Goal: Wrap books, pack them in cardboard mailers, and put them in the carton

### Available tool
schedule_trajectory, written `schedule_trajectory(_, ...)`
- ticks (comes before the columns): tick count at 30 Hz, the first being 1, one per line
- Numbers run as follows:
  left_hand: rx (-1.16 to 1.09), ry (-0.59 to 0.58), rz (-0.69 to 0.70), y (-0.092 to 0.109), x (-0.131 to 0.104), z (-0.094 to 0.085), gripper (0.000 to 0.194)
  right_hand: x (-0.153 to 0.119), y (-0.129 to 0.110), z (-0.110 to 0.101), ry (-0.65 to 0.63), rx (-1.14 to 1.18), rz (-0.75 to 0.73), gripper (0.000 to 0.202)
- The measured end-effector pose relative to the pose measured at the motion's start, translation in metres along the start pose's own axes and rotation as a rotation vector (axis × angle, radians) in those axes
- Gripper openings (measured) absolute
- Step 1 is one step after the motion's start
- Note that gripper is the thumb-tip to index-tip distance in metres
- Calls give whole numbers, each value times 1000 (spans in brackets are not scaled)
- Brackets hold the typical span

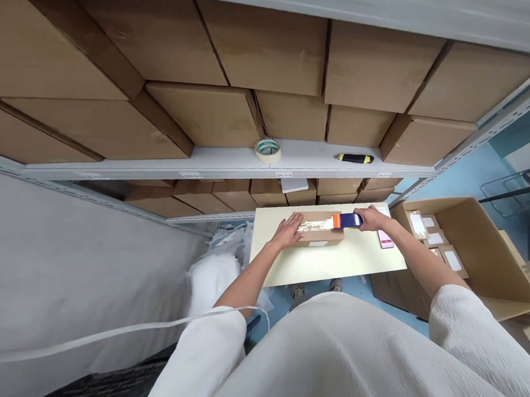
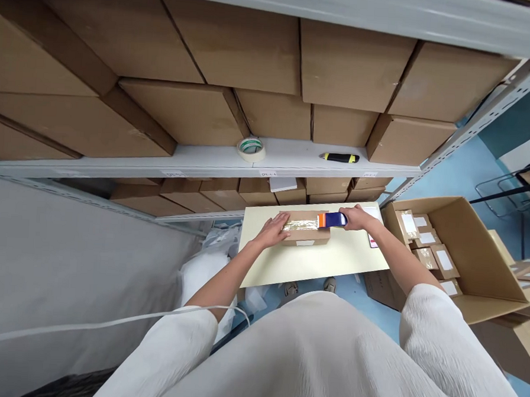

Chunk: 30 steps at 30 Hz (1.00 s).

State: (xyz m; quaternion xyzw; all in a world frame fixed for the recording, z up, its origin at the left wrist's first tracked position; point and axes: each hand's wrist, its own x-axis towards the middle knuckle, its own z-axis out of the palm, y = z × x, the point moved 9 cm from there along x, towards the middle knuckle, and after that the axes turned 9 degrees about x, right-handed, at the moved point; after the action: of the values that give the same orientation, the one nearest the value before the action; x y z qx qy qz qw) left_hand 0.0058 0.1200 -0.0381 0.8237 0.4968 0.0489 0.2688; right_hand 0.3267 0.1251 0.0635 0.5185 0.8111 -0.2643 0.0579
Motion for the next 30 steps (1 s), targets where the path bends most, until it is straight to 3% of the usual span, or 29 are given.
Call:
schedule_trajectory(11, 53, -23, -59, 2, 0, -5, 89, -39, 82, -3, -11, 46, 33, 30)
schedule_trajectory(21, 99, -49, -98, 2, 3, -3, 90, -42, 112, 0, -17, 45, 43, 30)
schedule_trajectory(30, 78, -48, -100, 3, 6, -5, 92, -24, 110, 24, -68, 7, 105, 39)
